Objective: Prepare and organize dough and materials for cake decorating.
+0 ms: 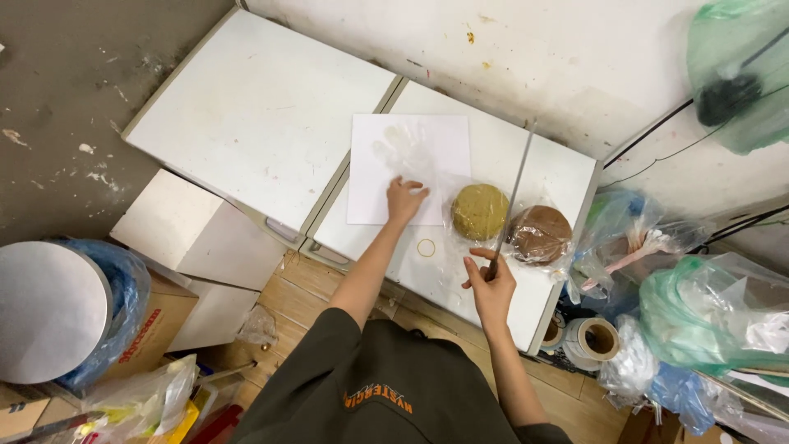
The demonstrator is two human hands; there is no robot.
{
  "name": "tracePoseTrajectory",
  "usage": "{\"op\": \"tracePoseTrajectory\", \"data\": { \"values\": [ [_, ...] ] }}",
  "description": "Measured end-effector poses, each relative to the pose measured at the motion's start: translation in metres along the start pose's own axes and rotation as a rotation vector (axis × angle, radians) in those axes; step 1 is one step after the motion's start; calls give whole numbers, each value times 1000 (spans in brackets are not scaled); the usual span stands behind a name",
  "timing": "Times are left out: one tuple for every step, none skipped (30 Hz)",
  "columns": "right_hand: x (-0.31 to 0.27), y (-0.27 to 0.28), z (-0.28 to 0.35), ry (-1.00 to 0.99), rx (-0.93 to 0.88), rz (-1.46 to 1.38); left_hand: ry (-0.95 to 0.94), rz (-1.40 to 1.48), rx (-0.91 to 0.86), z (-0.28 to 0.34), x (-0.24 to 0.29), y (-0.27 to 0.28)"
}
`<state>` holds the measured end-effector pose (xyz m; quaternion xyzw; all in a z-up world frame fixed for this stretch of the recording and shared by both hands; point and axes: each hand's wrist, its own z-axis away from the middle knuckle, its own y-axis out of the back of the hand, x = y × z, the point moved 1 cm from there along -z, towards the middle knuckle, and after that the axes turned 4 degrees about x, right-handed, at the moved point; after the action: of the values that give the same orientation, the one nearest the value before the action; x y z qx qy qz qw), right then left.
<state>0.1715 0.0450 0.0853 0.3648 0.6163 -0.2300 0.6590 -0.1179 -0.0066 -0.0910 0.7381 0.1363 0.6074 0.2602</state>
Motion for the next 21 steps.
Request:
{"op": "tracePoseTrajectory", "data": {
  "values": [
    [1,0,2,4,2,-2,-4,1,2,-1,-7,-12],
    [2,0,4,-16,-26,32,17,-49,-53,-2,-13,-26],
    [3,1,5,-37,-53,66,39,-100,-106,-3,-19,-40],
    [8,3,7,-33,-49,67,34,-97,-107,-4,-23,-46],
    [14,5,10,-49,-41,23,55,-68,-88,-5,-27,-52],
    [20,8,13,-66,-37,-20,81,-42,-69,-3,-33,-58],
    [23,12,15,-65,-35,-17,80,-38,-71,6,-21,-41],
    [26,17,15,-51,-5,18,52,7,21,13,-9,-24],
    [28,21,15,-36,26,53,25,50,113,21,4,-7],
    [24,22,12,-27,20,58,27,56,121,35,25,17],
    [19,23,9,24,60,38,-111,61,69,49,48,41],
    [14,22,7,72,98,14,-250,60,16,64,68,67],
    [2,19,0,78,93,14,-249,62,24,77,78,77],
    [-9,13,-5,82,50,-1,-374,62,-21,93,87,89],
    [-20,8,-9,86,8,-16,-499,61,-66,108,96,100],
    [-25,0,-15,86,-2,-18,-493,56,-59,119,104,113],
    [-30,-8,-20,109,-27,35,-545,56,-75,131,113,125],
    [-36,-17,-26,134,-54,87,-597,55,-86,142,123,138],
    [-26,-25,-30,137,-67,84,-590,48,-77,146,139,155],
    [-16,-34,-34,128,-82,114,-654,0,115,150,155,175],
    [-6,-43,-39,120,-97,144,-717,-49,306,154,172,193]
  ]
}}
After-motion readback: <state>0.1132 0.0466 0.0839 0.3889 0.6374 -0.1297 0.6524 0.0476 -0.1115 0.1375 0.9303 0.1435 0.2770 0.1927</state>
